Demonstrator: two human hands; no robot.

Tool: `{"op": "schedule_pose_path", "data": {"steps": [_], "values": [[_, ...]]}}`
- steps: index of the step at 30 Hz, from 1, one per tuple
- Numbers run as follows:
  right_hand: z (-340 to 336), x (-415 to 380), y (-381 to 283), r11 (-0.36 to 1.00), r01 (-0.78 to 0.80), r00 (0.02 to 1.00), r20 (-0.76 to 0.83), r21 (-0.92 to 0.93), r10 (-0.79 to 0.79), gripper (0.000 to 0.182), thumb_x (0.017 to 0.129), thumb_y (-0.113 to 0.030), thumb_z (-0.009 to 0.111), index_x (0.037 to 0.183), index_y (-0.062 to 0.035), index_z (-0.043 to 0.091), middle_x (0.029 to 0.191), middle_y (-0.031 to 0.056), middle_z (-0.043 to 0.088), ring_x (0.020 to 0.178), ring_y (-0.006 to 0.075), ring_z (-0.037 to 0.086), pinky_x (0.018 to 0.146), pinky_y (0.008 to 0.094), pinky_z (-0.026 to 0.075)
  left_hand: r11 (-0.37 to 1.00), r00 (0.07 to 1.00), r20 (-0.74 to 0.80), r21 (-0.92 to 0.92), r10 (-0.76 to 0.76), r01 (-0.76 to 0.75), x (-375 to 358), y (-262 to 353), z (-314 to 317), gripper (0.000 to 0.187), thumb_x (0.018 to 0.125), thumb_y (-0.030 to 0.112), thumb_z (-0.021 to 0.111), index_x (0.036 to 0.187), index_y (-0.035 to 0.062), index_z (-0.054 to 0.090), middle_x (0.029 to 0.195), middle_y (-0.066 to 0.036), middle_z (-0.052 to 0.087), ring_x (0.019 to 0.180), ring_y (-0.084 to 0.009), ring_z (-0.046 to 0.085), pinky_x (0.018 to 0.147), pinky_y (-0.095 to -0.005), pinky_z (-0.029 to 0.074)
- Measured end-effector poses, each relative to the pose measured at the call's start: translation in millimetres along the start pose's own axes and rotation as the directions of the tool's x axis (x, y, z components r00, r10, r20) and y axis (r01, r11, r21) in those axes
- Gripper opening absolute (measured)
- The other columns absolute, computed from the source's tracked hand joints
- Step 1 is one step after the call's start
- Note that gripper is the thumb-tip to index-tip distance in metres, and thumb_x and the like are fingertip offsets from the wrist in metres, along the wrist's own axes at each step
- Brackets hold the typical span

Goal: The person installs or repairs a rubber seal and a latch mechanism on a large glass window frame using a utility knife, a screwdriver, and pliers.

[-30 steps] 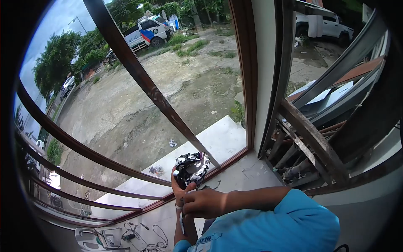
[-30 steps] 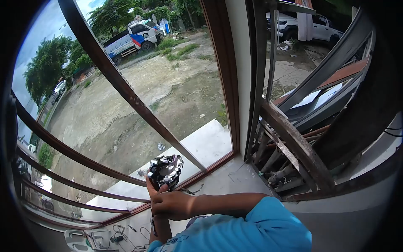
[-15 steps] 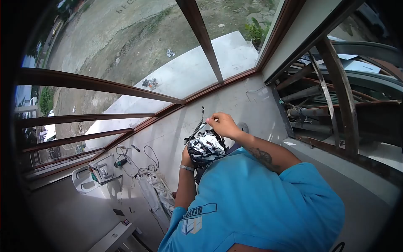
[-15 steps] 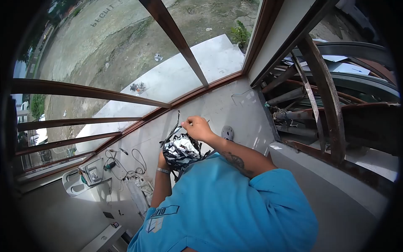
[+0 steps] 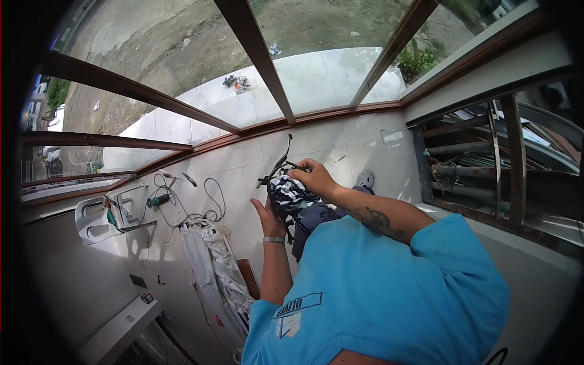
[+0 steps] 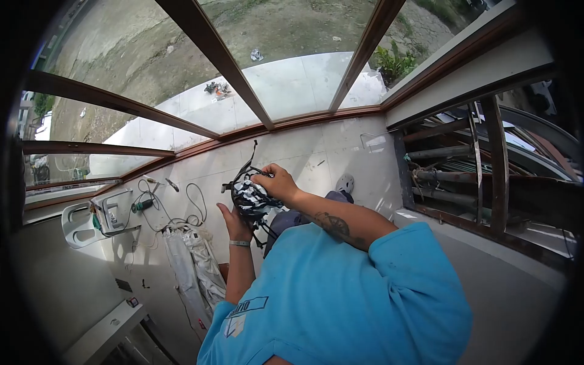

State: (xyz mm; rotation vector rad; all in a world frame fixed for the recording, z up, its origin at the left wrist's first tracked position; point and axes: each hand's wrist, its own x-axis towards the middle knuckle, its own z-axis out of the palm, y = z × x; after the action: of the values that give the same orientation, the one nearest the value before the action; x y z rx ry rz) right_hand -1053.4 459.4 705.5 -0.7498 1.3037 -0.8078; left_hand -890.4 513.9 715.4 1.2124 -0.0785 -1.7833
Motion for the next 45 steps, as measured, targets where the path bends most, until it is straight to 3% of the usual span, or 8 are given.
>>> {"op": "schedule_pose_path", "data": {"steps": [10,14,17,22,28,32,38,45], "values": [[-57.3,67.2,-21.1,0.390,-0.044,0.989,-0.015,0.920,0.147,0.026,0.089,-0.018,0.055,0.109,-0.0020,0.057,0.095,0.0074,0.067,0.079,0.0236,0.067,0.072,0.0351,0.058,0.485,0.985,0.171,0.864,-0.033,-0.134,-4.9,1.1,-31.9,0.031,0.088,0.031,0.064,0.102,0.0032,0.061,0.073,-0.003,0.063,0.068,-0.0117,0.061,0.065,-0.0282,0.048],[-66.5,80.7,-55.6,0.819,0.491,0.638,-0.763,0.298,-0.104,0.030,0.089,-0.027,0.063,0.099,0.0006,0.055,0.109,0.0131,0.059,0.087,0.0241,0.062,0.076,0.0346,0.053,0.270,0.964,0.133,0.943,0.229,-0.194,-20.2,-3.5,-3.0,0.027,0.090,0.031,0.060,0.091,0.0033,0.061,0.065,-0.008,0.061,0.060,-0.0166,0.060,0.059,-0.0304,0.047],[-64.0,70.3,-51.9,0.320,0.611,0.375,-0.090,-0.724,-0.923,0.030,0.078,-0.016,0.075,0.096,-0.0020,0.057,0.106,0.0173,0.058,0.091,0.0307,0.055,0.080,0.0409,0.045,0.006,0.838,0.248,0.958,0.486,-0.287,-41.9,21.6,39.3,0.026,0.089,0.028,0.061,0.089,0.0023,0.061,0.063,-0.010,0.059,0.058,-0.0173,0.058,0.056,-0.0297,0.046],[-15.1,46.9,-61.9,0.790,0.545,0.492,0.870,-0.280,-0.032,0.020,0.076,-0.012,0.072,0.092,-0.0029,0.066,0.093,0.0074,0.066,0.086,0.0159,0.063,0.077,0.0299,0.050,0.161,0.625,0.115,0.916,0.772,-0.367,-47.7,57.9,30.7,0.023,0.089,0.025,0.062,0.094,0.0021,0.064,0.070,-0.009,0.063,0.063,-0.0151,0.059,0.060,-0.0273,0.046],[140.0,53.1,-82.4,0.957,-0.234,0.843,0.527,0.173,0.111,0.018,0.089,-0.014,0.062,0.103,-0.0050,0.059,0.092,0.0023,0.062,0.078,0.0111,0.061,0.071,0.0246,0.052,0.848,0.896,0.089,-0.376,0.435,-0.375,7.2,31.3,-82.5,0.035,0.096,0.033,0.047,0.123,0.0115,0.054,0.088,0.002,0.061,0.067,-0.0077,0.054,0.059,-0.0220,0.043],[244.2,45.9,-20.6,0.712,0.668,0.697,0.514,-0.215,-0.499,0.023,0.087,-0.012,0.063,0.106,-0.0010,0.058,0.099,0.0107,0.061,0.091,0.0217,0.062,0.081,0.0331,0.051,0.533,0.873,0.149,-0.834,0.464,-0.141,-33.5,87.6,-107.6,0.072,0.088,0.068,0.031,0.135,0.0147,0.047,0.136,-0.012,0.049,0.127,-0.0310,0.043,0.105,-0.0543,0.033],[370.8,10.1,-8.0,0.249,0.967,0.049,0.923,0.051,-0.381,0.042,0.080,-0.009,0.069,0.120,-0.0108,0.058,0.122,0.0184,0.053,0.106,0.0369,0.056,0.087,0.0420,0.049,0.340,0.759,-0.086,-0.858,0.645,-0.385,-71.1,160.1,-254.3,0.074,0.087,0.065,0.039,0.133,0.0075,0.047,0.130,-0.014,0.053,0.116,-0.0307,0.053,0.098,-0.0452,0.044],[452.4,57.0,-8.9,0.304,0.947,0.132,0.987,-0.100,-0.086,0.030,0.078,-0.003,0.067,0.107,-0.0111,0.068,0.110,0.0156,0.061,0.095,0.0331,0.065,0.080,0.0371,0.055,0.567,0.603,-0.659,-0.311,0.449,-0.763,-79.9,179.7,-374.0,0.041,0.089,0.027,0.056,0.124,0.0062,0.052,0.116,-0.010,0.062,0.103,-0.0237,0.063,0.083,-0.0395,0.055]]}}
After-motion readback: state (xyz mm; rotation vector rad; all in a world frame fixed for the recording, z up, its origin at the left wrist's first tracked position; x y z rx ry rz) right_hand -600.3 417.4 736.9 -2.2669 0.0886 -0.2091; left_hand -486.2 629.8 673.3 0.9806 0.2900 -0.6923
